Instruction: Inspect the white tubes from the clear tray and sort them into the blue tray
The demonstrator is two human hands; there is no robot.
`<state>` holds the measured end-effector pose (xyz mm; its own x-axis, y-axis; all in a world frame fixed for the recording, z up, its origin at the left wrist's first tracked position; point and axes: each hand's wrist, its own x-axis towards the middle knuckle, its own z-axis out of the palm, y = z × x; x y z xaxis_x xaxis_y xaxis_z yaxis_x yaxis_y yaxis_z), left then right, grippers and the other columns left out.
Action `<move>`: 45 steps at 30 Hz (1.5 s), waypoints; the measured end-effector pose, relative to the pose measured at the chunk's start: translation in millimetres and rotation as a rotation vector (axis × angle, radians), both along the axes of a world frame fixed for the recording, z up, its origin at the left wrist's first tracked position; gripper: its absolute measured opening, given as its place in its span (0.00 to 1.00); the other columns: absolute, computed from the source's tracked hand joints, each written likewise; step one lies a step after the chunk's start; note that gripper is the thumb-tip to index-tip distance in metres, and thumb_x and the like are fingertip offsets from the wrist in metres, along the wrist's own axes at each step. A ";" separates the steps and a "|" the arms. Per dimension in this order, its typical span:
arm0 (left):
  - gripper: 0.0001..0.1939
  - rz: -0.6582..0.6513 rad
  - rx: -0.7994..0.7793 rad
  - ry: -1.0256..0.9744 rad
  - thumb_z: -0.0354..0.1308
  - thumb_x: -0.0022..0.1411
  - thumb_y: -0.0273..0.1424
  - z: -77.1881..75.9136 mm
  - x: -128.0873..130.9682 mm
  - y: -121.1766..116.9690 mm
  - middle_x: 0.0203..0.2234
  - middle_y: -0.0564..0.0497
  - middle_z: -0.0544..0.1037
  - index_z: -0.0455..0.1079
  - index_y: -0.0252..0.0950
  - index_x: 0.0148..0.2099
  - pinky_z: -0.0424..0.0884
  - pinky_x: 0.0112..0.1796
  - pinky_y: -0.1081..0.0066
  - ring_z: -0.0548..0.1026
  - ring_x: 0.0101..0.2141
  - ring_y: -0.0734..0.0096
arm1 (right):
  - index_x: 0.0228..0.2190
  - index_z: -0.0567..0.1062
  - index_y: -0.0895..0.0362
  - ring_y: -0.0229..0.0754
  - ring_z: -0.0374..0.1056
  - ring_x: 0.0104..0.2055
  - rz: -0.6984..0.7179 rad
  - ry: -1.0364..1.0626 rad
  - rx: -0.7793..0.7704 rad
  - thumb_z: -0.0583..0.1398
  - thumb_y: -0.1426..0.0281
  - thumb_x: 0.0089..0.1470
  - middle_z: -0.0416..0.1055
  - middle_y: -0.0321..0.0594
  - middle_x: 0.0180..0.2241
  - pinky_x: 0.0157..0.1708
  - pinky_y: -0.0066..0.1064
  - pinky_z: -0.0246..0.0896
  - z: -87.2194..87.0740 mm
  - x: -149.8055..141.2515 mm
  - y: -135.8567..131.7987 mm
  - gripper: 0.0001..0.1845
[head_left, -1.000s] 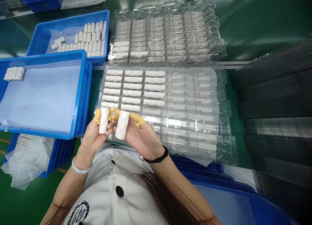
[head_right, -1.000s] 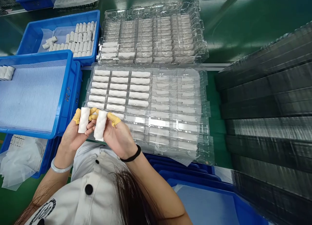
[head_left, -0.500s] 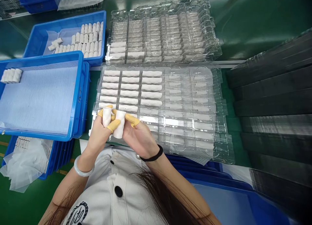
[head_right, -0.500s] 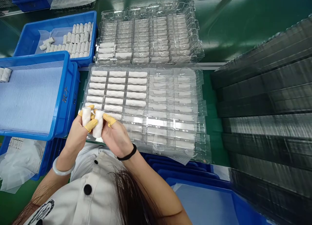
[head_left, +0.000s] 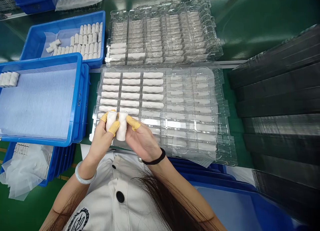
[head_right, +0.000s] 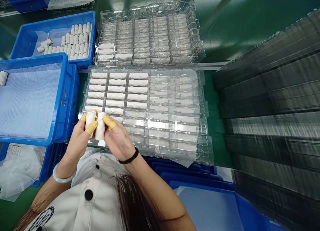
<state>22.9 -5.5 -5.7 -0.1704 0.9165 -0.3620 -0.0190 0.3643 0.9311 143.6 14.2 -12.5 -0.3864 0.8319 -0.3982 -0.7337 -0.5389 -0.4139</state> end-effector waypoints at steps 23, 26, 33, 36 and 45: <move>0.21 -0.008 -0.206 -0.351 0.63 0.55 0.31 -4.7 -1.5 21.5 0.39 0.47 0.78 0.73 0.35 0.52 0.73 0.35 0.70 0.76 0.32 0.71 | 0.52 0.72 0.58 0.55 0.65 0.54 0.117 -1.669 1.081 0.50 0.76 0.60 0.73 0.54 0.49 0.54 0.56 0.60 -66.6 100.1 30.3 0.21; 0.24 -0.132 -0.094 -0.158 0.63 0.56 0.33 -15.6 9.3 23.7 0.48 0.45 0.78 0.71 0.36 0.55 0.71 0.48 0.65 0.76 0.44 0.65 | 0.52 0.73 0.55 0.51 0.64 0.59 0.147 -1.624 1.184 0.49 0.77 0.60 0.73 0.50 0.51 0.58 0.54 0.59 -74.0 106.6 33.1 0.22; 0.20 -0.620 0.440 0.444 0.51 0.64 0.25 -47.7 54.8 32.3 0.49 0.40 0.74 0.68 0.35 0.58 0.68 0.54 0.55 0.72 0.52 0.58 | 0.52 0.73 0.54 0.51 0.69 0.54 -0.088 -1.718 0.972 0.51 0.72 0.61 0.74 0.49 0.50 0.54 0.50 0.64 -71.3 141.3 32.1 0.20; 0.23 -0.827 0.618 0.671 0.45 0.64 0.19 -57.8 71.3 35.2 0.51 0.40 0.74 0.67 0.35 0.58 0.65 0.57 0.51 0.69 0.57 0.57 | 0.49 0.74 0.55 0.50 0.71 0.50 -0.137 -1.736 0.936 0.52 0.70 0.62 0.76 0.49 0.46 0.50 0.48 0.67 -68.8 146.9 28.2 0.18; 0.33 -0.894 0.600 0.839 0.44 0.60 0.15 -66.1 69.7 33.3 0.65 0.29 0.58 0.50 0.29 0.67 0.53 0.64 0.45 0.44 0.69 0.51 | 0.51 0.72 0.52 0.50 0.70 0.51 -0.139 -1.749 1.138 0.51 0.73 0.62 0.76 0.46 0.46 0.50 0.46 0.64 -81.7 131.1 7.1 0.19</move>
